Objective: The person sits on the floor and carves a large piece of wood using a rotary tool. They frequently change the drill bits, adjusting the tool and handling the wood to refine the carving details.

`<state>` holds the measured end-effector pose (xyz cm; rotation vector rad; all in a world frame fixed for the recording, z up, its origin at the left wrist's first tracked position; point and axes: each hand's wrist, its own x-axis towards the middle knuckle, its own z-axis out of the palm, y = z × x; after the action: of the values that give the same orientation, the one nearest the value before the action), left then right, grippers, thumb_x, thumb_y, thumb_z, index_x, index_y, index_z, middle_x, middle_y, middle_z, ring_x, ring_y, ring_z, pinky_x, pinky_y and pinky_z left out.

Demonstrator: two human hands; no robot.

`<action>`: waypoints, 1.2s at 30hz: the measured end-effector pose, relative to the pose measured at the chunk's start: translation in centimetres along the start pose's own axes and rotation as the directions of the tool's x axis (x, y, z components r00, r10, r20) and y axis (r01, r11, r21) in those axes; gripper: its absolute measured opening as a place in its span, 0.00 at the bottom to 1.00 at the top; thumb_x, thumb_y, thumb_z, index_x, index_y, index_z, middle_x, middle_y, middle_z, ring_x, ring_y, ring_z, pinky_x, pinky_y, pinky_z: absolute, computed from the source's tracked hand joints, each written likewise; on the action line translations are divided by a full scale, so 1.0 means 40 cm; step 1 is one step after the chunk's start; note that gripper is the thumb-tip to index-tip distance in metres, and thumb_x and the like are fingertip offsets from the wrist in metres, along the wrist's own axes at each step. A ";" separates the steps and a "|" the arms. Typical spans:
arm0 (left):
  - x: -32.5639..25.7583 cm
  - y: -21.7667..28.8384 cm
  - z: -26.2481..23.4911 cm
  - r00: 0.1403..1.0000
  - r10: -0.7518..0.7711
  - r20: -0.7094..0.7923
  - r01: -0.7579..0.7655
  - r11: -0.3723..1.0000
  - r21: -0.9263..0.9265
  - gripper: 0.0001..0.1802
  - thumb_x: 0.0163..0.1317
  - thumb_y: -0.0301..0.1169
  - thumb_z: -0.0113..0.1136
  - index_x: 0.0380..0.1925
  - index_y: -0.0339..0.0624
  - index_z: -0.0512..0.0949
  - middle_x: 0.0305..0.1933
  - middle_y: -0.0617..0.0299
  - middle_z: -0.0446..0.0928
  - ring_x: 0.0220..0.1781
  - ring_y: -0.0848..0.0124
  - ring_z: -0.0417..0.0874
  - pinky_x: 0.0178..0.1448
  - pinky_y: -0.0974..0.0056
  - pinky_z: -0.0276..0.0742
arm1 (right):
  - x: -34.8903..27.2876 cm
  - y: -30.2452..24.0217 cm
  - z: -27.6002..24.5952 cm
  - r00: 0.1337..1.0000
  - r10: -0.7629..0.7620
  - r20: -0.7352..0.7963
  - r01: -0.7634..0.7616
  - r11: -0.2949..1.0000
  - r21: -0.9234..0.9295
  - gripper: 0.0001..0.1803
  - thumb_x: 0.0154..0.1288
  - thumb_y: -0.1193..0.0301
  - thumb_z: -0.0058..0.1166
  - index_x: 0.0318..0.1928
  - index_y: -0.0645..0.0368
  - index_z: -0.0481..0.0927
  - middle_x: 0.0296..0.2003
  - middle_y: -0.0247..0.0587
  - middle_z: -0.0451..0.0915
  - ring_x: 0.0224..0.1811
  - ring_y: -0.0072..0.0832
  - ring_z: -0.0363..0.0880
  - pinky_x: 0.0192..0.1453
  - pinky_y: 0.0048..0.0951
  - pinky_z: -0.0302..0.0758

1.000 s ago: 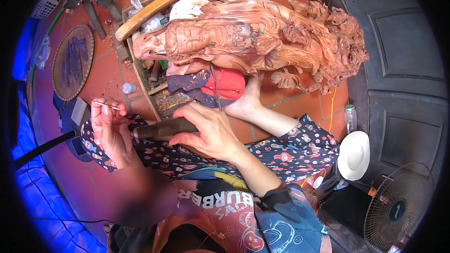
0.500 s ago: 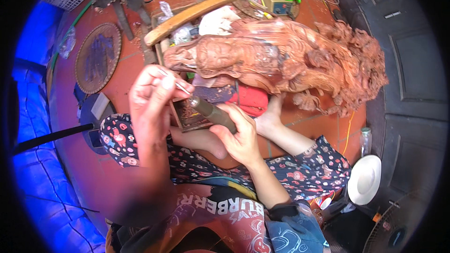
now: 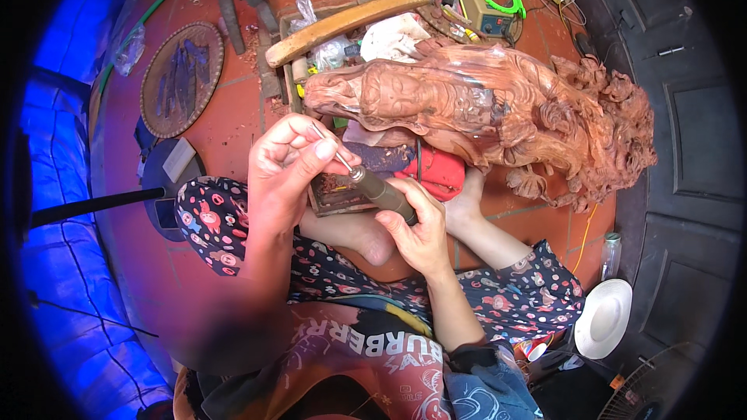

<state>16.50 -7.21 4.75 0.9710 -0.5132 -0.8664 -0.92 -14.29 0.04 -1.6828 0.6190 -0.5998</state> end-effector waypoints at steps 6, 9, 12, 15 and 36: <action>-0.007 0.008 0.006 0.990 0.132 0.046 -0.139 0.968 0.210 0.04 0.62 0.20 0.56 0.34 0.33 0.71 0.34 0.55 0.77 0.38 0.66 0.84 0.41 0.68 0.81 | -0.003 0.001 -0.004 0.999 0.022 -0.036 -0.022 1.000 -0.019 0.19 0.55 0.69 0.64 0.44 0.66 0.77 0.36 0.42 0.78 0.39 0.30 0.77 0.46 0.28 0.72; -0.016 0.004 0.002 0.986 0.165 0.008 -0.161 0.946 0.280 0.05 0.56 0.17 0.61 0.33 0.33 0.76 0.34 0.59 0.80 0.38 0.75 0.81 0.43 0.71 0.77 | 0.004 -0.007 -0.004 0.999 -0.040 -0.031 0.039 0.998 -0.055 0.19 0.57 0.68 0.63 0.45 0.66 0.76 0.36 0.43 0.78 0.39 0.30 0.77 0.46 0.28 0.72; 0.001 -0.010 -0.005 0.974 0.187 0.126 -0.217 0.932 0.290 0.06 0.55 0.16 0.62 0.32 0.32 0.76 0.34 0.57 0.80 0.39 0.75 0.81 0.43 0.72 0.77 | 0.004 -0.019 -0.008 0.999 -0.023 -0.030 0.021 0.998 -0.055 0.20 0.57 0.67 0.64 0.46 0.66 0.76 0.36 0.43 0.77 0.39 0.30 0.77 0.45 0.28 0.72; 0.000 -0.013 -0.005 0.980 0.124 0.153 -0.166 0.939 0.301 0.05 0.55 0.16 0.62 0.31 0.32 0.77 0.36 0.56 0.79 0.41 0.74 0.81 0.45 0.71 0.77 | 0.002 -0.011 -0.009 0.999 -0.018 -0.041 0.016 0.999 -0.046 0.20 0.57 0.66 0.64 0.46 0.66 0.76 0.35 0.42 0.77 0.38 0.30 0.77 0.45 0.28 0.72; 0.013 -0.014 -0.028 0.990 0.036 0.134 -0.065 0.975 0.213 0.03 0.57 0.17 0.61 0.32 0.30 0.78 0.39 0.61 0.76 0.41 0.77 0.79 0.46 0.71 0.79 | -0.006 0.002 0.006 0.985 0.164 -0.048 -0.158 0.982 0.101 0.19 0.60 0.67 0.62 0.46 0.68 0.76 0.37 0.40 0.80 0.39 0.22 0.76 0.45 0.25 0.73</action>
<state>17.38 -7.24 3.72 1.1003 -0.7532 -0.8428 -0.94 -13.96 -0.11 -1.5132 0.7477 -0.5534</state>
